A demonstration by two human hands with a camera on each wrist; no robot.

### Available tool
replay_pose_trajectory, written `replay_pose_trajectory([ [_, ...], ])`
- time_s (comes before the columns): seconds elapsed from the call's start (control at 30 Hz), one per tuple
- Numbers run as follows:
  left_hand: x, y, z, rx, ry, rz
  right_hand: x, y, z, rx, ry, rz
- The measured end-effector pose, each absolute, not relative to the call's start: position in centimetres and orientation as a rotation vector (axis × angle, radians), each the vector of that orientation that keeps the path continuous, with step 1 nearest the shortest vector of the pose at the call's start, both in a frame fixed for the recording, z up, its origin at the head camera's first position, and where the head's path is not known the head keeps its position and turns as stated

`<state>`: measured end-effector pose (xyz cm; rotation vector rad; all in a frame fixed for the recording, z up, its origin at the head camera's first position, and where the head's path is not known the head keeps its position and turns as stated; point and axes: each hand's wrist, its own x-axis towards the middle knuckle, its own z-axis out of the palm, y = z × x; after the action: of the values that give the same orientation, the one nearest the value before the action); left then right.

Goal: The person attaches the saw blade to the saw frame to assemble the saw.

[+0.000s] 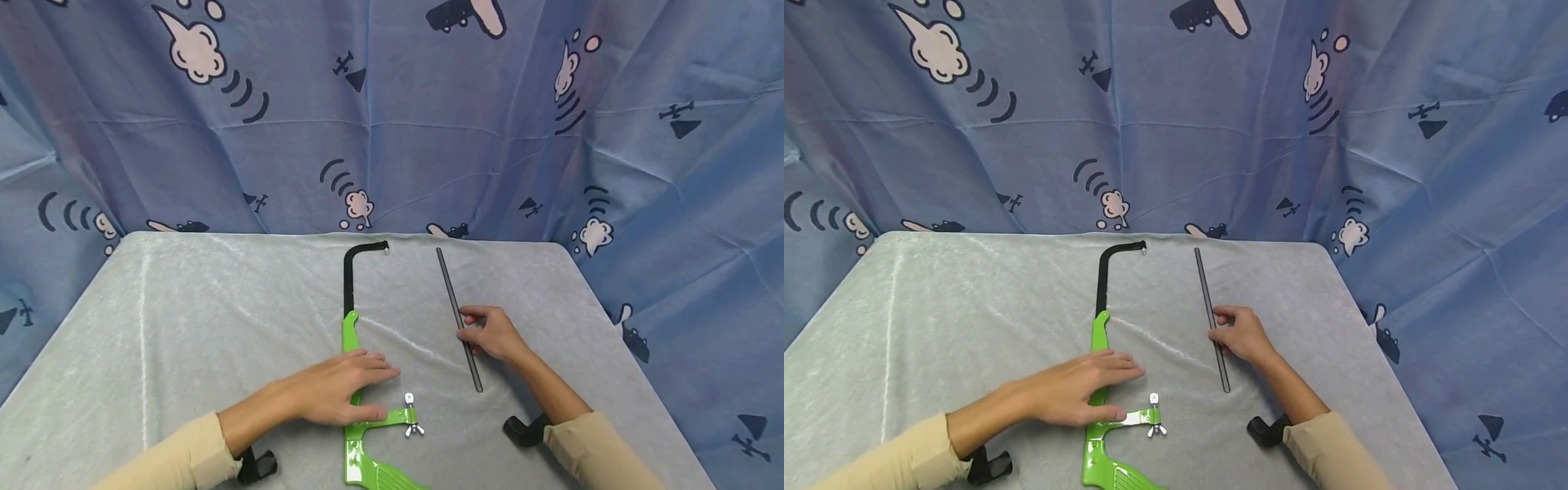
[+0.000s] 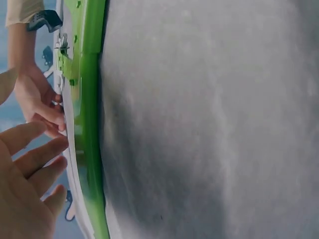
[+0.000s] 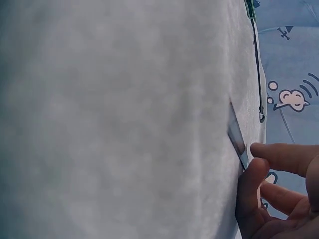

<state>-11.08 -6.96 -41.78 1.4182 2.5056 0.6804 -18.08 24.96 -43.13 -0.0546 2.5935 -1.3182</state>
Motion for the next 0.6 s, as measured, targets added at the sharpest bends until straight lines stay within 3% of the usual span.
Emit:
replay_pose_trajectory([
  [0.6,-10.61,-6.49,-42.2,1.411,2.41,0.78,-18.33,24.65,-43.35,-0.074,2.689,-1.221],
])
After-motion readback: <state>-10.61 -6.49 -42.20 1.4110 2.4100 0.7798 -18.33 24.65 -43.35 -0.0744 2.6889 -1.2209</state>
